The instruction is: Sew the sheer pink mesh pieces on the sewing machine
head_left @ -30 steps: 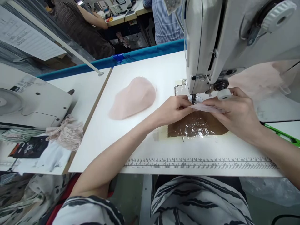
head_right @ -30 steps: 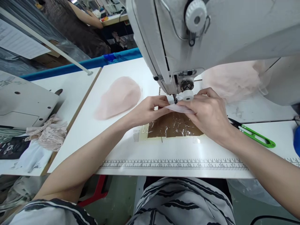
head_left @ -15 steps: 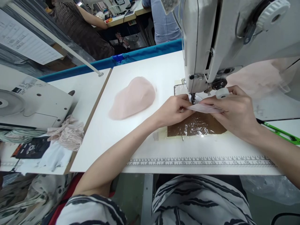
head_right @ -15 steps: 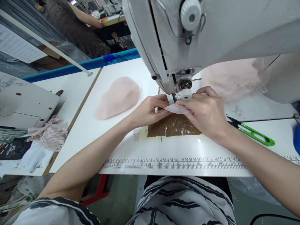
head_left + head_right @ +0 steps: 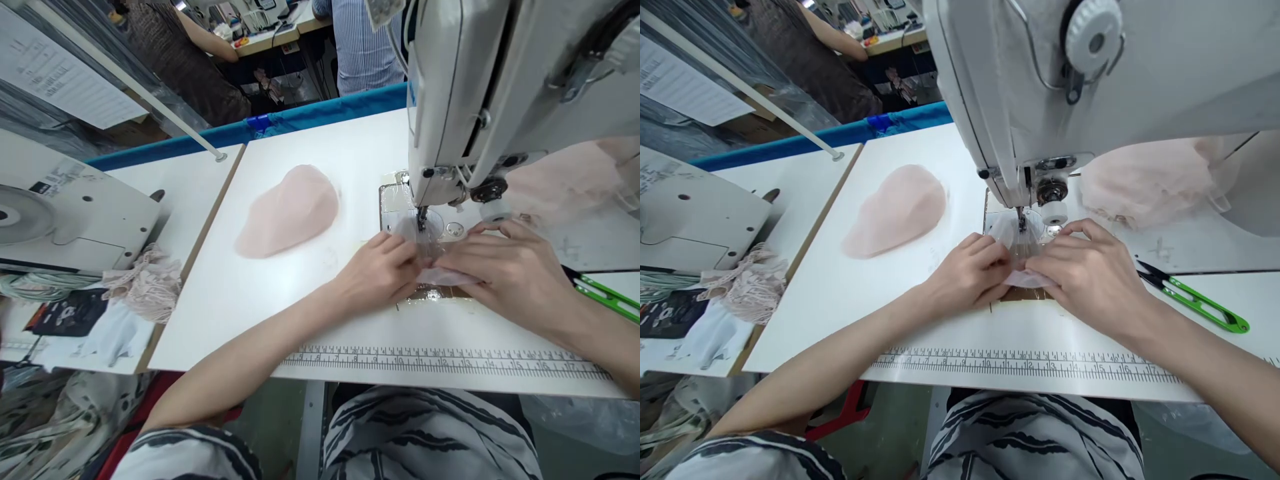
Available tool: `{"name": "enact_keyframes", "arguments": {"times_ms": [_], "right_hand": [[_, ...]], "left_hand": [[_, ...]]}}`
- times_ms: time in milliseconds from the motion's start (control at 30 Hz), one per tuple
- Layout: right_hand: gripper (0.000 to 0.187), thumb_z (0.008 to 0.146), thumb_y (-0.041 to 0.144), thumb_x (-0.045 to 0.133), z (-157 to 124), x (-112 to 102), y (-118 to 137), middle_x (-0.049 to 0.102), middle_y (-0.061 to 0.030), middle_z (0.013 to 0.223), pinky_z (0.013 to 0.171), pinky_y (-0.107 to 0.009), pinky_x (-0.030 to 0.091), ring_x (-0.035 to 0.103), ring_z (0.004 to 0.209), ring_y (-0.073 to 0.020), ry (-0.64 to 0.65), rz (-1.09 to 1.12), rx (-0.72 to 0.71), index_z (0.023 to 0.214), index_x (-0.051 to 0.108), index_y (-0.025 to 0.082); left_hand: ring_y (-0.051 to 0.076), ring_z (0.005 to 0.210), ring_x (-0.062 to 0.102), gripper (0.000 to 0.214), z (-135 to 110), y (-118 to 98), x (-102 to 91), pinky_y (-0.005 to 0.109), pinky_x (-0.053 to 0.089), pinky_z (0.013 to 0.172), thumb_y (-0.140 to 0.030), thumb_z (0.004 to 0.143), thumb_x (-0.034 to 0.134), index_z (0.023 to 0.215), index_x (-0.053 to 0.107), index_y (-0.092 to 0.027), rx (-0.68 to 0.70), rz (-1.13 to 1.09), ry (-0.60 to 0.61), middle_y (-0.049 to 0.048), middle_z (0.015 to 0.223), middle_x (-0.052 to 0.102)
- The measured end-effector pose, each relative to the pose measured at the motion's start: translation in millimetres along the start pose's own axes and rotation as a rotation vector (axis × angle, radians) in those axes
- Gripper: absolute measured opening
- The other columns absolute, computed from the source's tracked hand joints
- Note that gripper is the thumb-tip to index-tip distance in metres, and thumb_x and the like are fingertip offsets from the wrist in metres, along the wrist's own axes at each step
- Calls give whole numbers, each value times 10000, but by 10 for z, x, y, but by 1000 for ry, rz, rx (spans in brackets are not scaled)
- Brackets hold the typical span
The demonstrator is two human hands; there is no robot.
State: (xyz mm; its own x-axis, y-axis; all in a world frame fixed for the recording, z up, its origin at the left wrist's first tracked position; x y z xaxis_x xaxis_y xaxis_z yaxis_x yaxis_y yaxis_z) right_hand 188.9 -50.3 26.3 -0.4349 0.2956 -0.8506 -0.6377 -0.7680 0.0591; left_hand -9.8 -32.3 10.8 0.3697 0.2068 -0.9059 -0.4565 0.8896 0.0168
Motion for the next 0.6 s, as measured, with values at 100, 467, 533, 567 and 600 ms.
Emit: {"name": "enact_keyframes", "arguments": {"times_ms": [100,467,533,567,600], "right_hand": [[244,928,108,539,-7,-9,68,776,-44,1002,863,-398,539,710,986,-238,29,-23,-33,862,747,217],[340,935,50,447,-37,26,141,777,-72,987,933,-419,564,729,957,-227,38,-20,-16,927,759,185],[324,932,45,457,-42,31,136,776,-76,994,940,-425,555,728,964,-230,43,-14,-13,940,755,172],[319,931,41,459,-46,36,134,776,-77,998,942,-427,551,726,971,-230,48,-13,-12,947,753,166],[313,933,39,460,-50,40,132,775,-77,1004,943,-429,547,725,978,-229,51,-15,-13,956,749,158]], "left_hand": [[199,918,648,193,-44,-119,-64,338,463,740,-170,977,540,1043,718,-136,59,205,-64,70,1026,744],[229,1178,660,295,-135,-203,-103,409,475,1049,-206,990,556,1257,645,-120,-20,241,82,130,1234,705],[236,1180,660,301,-137,-194,-92,422,471,1058,-206,984,566,1261,643,-117,-23,228,81,135,1241,701],[239,1185,658,304,-139,-190,-85,429,468,1061,-210,983,568,1262,643,-116,-24,222,81,138,1247,698],[240,1192,654,305,-142,-185,-76,435,465,1066,-215,983,568,1263,642,-118,-25,218,79,139,1252,696]]}}
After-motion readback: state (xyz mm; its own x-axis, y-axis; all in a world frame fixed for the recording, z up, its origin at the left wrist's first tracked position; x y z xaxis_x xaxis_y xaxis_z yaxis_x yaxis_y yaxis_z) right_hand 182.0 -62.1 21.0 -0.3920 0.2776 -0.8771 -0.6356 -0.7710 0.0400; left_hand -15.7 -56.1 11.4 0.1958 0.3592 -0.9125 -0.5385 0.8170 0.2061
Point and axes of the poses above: each hand's wrist, its own z-axis towards the middle knuckle, its own x-axis out of the palm, y = z × x, the point moved 2 cm from there along z, towards the middle knuckle
